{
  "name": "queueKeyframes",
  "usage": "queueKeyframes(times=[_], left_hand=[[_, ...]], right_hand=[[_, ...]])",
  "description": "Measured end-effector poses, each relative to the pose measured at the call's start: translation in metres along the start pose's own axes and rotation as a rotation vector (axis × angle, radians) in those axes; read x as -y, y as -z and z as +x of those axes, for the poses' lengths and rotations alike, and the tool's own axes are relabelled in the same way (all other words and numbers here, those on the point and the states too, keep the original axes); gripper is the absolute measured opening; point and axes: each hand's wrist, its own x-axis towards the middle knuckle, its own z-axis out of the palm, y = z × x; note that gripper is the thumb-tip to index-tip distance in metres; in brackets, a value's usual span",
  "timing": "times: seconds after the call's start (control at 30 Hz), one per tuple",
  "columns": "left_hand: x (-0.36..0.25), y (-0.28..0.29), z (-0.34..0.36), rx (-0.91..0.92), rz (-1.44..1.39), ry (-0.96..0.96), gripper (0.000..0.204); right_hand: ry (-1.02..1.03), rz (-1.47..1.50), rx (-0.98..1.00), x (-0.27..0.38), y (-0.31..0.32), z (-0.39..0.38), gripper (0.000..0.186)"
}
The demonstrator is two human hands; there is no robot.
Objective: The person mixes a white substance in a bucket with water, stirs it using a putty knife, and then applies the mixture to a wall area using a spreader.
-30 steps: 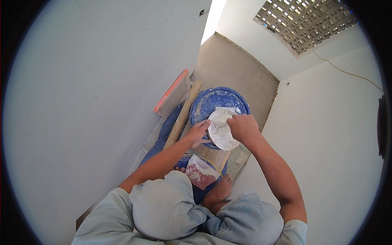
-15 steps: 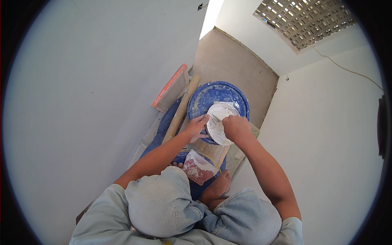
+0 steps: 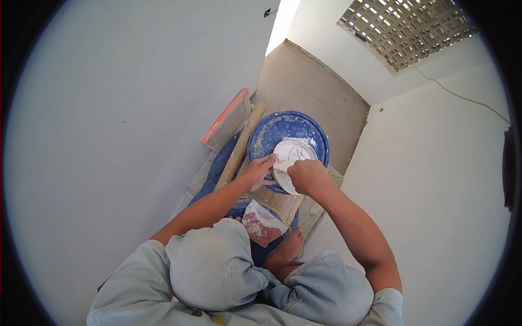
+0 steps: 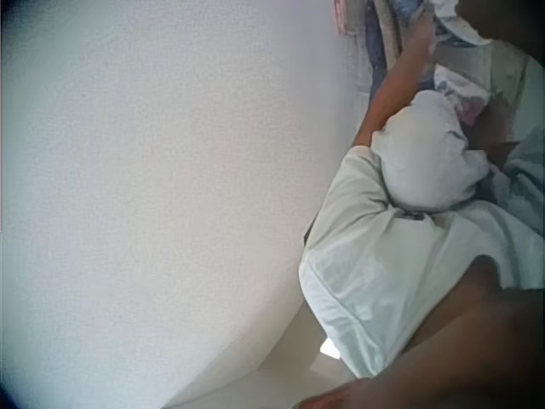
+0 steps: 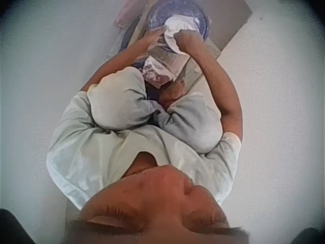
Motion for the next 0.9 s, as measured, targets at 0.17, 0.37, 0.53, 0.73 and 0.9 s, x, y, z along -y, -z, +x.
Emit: queueKeyframes(times=[0.17,0.37,0.53,0.73,0.9], left_hand=[[-0.001,-0.006,-0.001,-0.034,0.008,0.019,0.059],[-0.002,0.001,0.002,0.01,0.014,-0.002,0.057],[-0.002,-0.003,0.005,0.007,0.014,-0.005,0.057],[-0.007,-0.004,0.001,-0.003,-0.014,0.025,0.056],[-0.032,-0.004,0.005,-0.055,0.13,0.037,0.054]], right_hand=[[-0.125,0.068,-0.045,-0.021,0.016,0.001,0.013],[-0.02,0.019,-0.013,-0.001,-0.008,-0.011,0.014],[-0.067,0.025,-0.15,-0.035,-0.011,-0.002,0.012],[-0.074,0.064,-0.059,-0.042,-0.032,-0.031,0.022],[-0.071,-0.044,-0.125,-0.063,0.01,-0.039,0.026]])
